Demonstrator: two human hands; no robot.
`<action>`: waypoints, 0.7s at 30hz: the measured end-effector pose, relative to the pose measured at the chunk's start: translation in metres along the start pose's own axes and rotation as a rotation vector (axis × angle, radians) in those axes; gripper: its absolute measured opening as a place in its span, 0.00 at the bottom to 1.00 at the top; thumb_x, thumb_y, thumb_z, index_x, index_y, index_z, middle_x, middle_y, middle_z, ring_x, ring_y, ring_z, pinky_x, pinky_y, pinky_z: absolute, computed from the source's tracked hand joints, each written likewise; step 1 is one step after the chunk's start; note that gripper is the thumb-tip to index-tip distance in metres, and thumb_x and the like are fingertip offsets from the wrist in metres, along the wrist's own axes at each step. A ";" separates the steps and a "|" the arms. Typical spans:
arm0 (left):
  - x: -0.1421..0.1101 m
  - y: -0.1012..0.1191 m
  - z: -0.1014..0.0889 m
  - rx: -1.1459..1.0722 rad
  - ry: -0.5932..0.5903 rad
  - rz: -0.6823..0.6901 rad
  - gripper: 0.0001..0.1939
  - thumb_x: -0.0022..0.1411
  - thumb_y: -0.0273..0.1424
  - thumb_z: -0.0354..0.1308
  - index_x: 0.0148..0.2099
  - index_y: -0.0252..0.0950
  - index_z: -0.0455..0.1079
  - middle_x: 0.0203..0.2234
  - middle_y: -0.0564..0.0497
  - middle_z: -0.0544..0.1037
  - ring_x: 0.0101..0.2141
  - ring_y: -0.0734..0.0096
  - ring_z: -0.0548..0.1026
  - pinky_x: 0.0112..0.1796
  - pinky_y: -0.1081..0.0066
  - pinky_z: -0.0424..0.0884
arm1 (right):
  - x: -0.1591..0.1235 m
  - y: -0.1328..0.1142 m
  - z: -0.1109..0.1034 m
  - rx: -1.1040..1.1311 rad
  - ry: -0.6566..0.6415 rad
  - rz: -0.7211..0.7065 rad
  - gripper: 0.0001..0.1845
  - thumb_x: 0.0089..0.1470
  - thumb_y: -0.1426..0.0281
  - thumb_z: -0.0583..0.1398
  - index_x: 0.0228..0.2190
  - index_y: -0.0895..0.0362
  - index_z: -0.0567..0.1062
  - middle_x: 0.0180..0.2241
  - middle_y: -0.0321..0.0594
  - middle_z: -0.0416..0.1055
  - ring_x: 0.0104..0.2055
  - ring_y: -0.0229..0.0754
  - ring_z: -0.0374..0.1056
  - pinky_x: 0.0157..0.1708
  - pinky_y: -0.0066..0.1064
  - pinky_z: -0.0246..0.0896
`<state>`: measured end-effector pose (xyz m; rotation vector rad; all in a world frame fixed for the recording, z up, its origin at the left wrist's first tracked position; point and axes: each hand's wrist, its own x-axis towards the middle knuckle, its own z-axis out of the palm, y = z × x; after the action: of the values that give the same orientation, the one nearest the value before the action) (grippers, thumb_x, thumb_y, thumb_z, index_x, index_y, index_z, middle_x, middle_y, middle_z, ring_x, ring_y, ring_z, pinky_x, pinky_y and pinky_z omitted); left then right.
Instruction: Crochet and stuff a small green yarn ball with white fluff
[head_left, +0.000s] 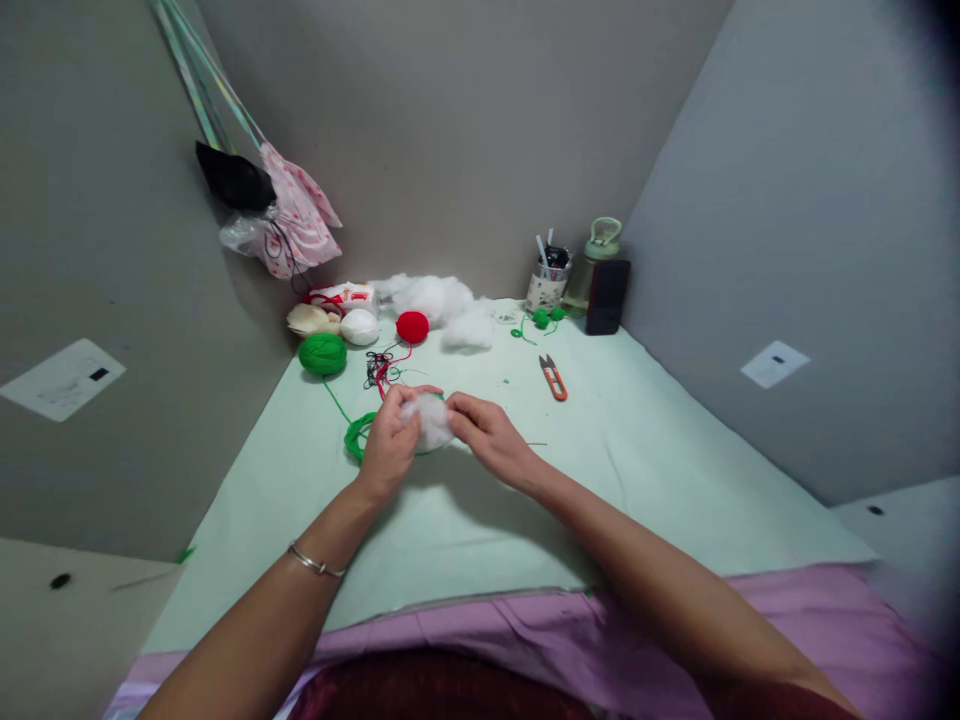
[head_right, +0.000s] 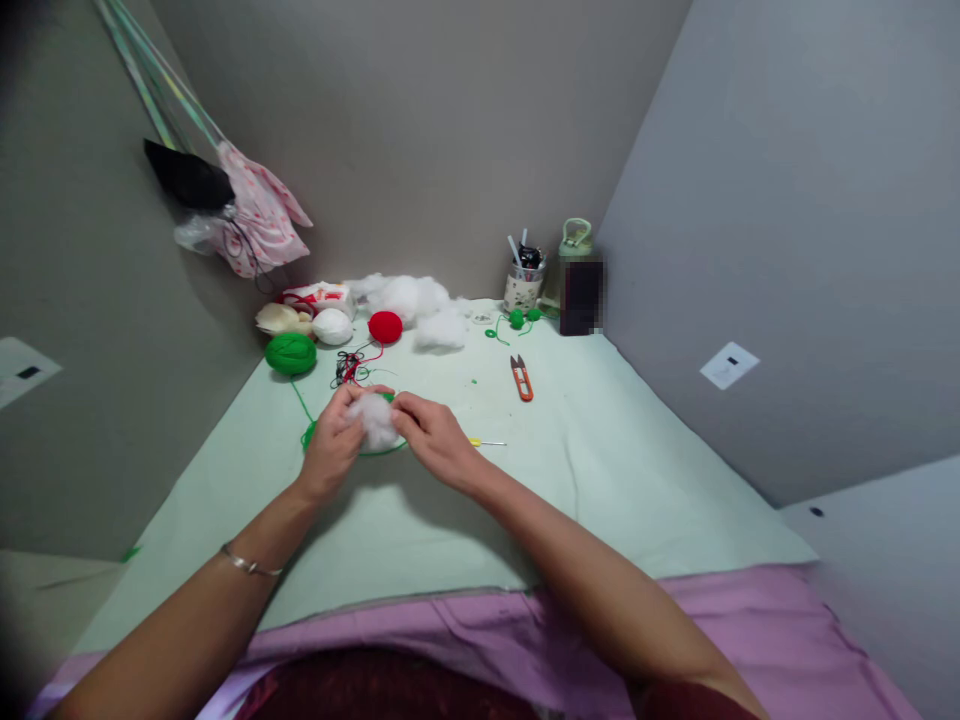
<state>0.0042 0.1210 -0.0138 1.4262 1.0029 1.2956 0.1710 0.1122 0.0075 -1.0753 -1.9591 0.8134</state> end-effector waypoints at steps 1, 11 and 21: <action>0.000 0.001 0.000 -0.002 0.009 0.016 0.10 0.53 0.31 0.57 0.39 0.40 0.61 0.46 0.47 0.77 0.37 0.67 0.74 0.36 0.72 0.69 | 0.001 -0.001 -0.001 0.110 -0.007 0.039 0.13 0.64 0.64 0.51 0.27 0.54 0.63 0.24 0.31 0.57 0.28 0.37 0.54 0.30 0.27 0.51; 0.001 -0.006 0.005 -0.011 0.097 0.093 0.10 0.53 0.27 0.56 0.38 0.40 0.61 0.43 0.49 0.77 0.42 0.65 0.73 0.45 0.68 0.67 | 0.007 0.004 0.009 0.240 0.039 0.162 0.07 0.48 0.68 0.58 0.23 0.55 0.65 0.20 0.28 0.57 0.24 0.34 0.51 0.26 0.27 0.46; -0.006 0.008 0.004 -0.089 -0.069 -0.006 0.11 0.58 0.33 0.63 0.42 0.38 0.68 0.53 0.44 0.76 0.45 0.64 0.74 0.39 0.72 0.68 | 0.008 0.013 0.002 0.152 0.191 0.235 0.07 0.43 0.67 0.57 0.19 0.55 0.64 0.17 0.28 0.55 0.22 0.34 0.49 0.23 0.27 0.42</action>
<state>0.0076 0.1125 -0.0076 1.3897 0.8925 1.2619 0.1718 0.1244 -0.0009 -1.2582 -1.6061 0.9318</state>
